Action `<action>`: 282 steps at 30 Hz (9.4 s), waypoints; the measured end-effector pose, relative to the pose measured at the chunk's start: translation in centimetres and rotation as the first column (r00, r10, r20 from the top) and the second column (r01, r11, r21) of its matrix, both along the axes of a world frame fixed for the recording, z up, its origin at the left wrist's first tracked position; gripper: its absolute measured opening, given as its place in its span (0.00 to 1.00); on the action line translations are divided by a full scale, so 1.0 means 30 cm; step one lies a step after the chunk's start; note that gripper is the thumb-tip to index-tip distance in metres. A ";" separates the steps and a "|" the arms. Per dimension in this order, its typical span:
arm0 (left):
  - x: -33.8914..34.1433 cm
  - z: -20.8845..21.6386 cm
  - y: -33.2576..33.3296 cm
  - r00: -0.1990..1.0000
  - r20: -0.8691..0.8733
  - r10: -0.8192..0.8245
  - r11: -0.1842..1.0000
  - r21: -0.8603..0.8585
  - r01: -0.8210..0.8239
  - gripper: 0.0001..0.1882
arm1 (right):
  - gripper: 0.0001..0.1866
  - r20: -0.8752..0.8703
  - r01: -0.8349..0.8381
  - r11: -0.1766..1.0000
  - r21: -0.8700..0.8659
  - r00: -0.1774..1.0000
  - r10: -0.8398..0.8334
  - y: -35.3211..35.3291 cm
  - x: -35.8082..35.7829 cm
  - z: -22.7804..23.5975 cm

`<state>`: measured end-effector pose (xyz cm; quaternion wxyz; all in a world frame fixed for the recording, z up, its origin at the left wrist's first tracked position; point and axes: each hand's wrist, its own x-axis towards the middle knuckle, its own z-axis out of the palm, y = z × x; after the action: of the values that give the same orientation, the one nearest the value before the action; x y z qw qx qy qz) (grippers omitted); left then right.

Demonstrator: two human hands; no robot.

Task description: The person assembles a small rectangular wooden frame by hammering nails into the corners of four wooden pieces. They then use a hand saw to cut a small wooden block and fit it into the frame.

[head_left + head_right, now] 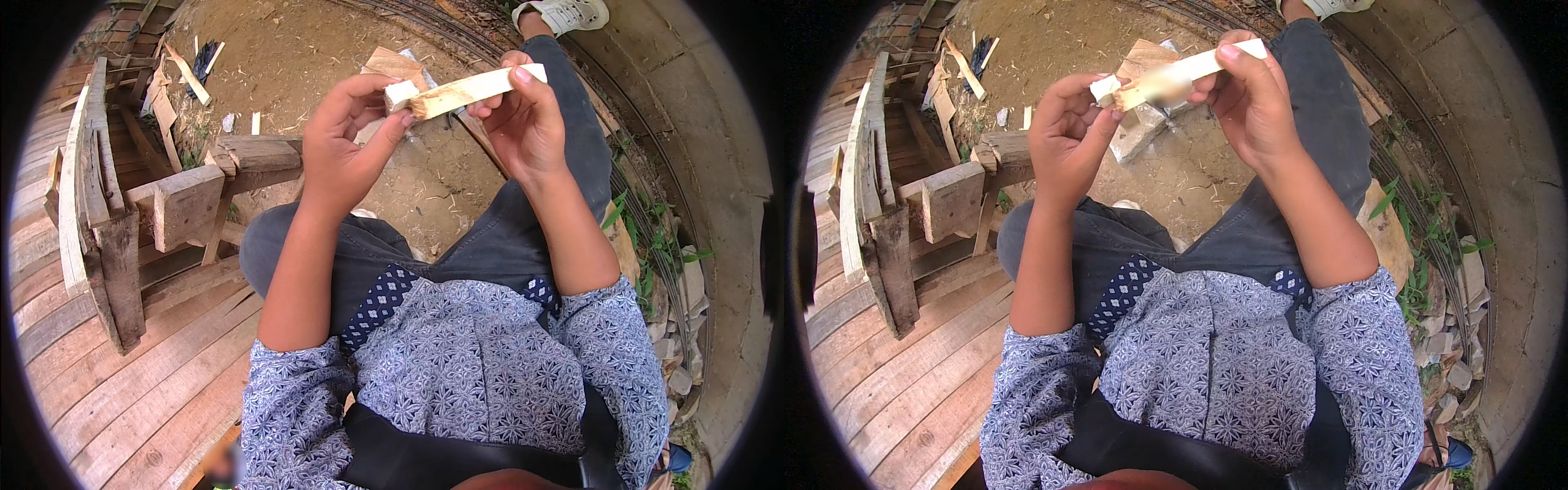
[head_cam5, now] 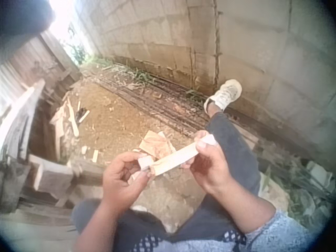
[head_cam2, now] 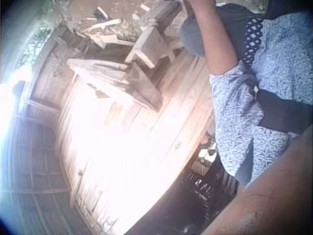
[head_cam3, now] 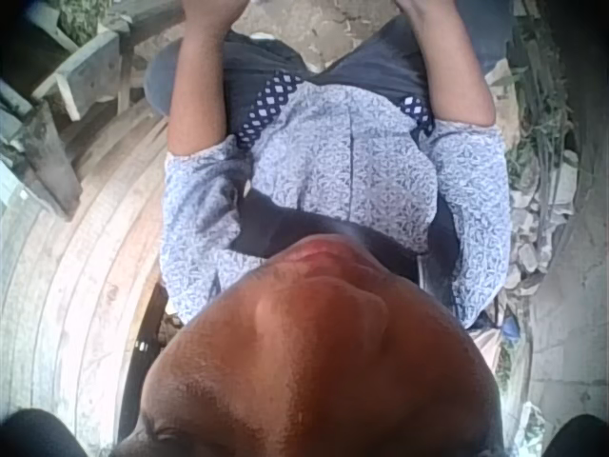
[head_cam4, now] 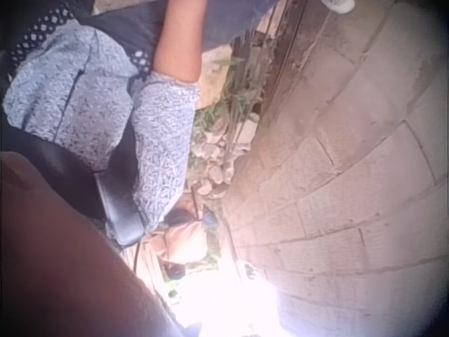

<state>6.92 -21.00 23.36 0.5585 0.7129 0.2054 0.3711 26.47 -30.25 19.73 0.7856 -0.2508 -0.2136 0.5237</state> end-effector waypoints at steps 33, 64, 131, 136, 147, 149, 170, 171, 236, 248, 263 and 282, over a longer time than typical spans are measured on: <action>-0.006 -0.013 0.029 0.986 0.025 0.166 0.964 0.206 -0.168 0.19 | 0.13 0.286 -0.022 0.987 -0.157 0.956 0.067 -0.002 -0.056 -0.033; -0.060 -0.006 0.166 0.822 -0.264 0.505 0.830 0.409 -0.379 0.16 | 0.16 0.365 0.442 0.789 -0.426 0.882 -0.298 0.075 0.067 -0.172; -1.092 0.786 0.141 0.071 -0.115 0.991 0.135 0.876 -0.464 0.27 | 0.26 0.815 0.797 0.422 -0.432 0.144 0.562 -1.167 0.376 -0.613; -1.285 0.772 0.376 -0.133 -0.437 0.890 0.398 0.884 -0.244 0.26 | 0.27 0.813 0.782 0.451 -0.430 0.118 0.570 -1.141 0.398 -0.596; -1.326 0.870 0.337 0.088 -0.570 0.817 0.574 0.790 -0.216 0.22 | 0.24 0.835 0.705 0.458 -0.541 0.386 0.393 -1.142 0.418 -0.635; -1.255 0.911 0.246 0.132 -0.603 0.787 0.617 0.758 -0.211 0.22 | 0.24 0.842 0.730 0.447 -0.516 0.336 0.423 -1.150 0.440 -0.627; -1.226 1.439 -0.204 -0.103 -0.257 0.961 0.164 0.828 -0.537 0.22 | 0.23 0.732 0.646 0.358 -0.675 0.523 0.436 -1.106 0.454 -0.659; -1.220 1.456 -0.231 -0.059 -0.256 0.965 0.184 0.818 -0.545 0.24 | 0.23 0.721 0.640 0.346 -0.686 0.537 0.437 -1.111 0.458 -0.662; -1.351 0.658 0.042 -0.127 -0.153 0.980 0.147 0.988 -0.056 0.14 | 0.25 0.813 -0.482 0.807 0.341 0.583 0.004 0.197 -0.950 0.638; -1.321 0.668 0.065 -0.116 -0.256 0.960 0.255 0.967 -0.021 0.13 | 0.25 0.833 -0.499 0.800 0.333 0.554 -0.002 0.180 -0.986 0.649; -1.327 0.672 0.059 -0.123 -0.274 0.954 0.274 0.962 -0.018 0.14 | 0.24 0.830 -0.457 0.822 0.340 0.556 -0.034 0.170 -1.017 0.648; -1.326 0.672 0.067 -0.114 -0.281 0.953 0.282 0.959 -0.009 0.15 | 0.24 0.767 -0.403 0.845 0.352 0.642 -0.014 0.167 -1.005 0.607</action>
<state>-32.84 -19.00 43.52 -0.2727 0.7313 0.6160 0.1064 -3.67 -25.23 37.93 0.6013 -0.2075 -0.6680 0.3863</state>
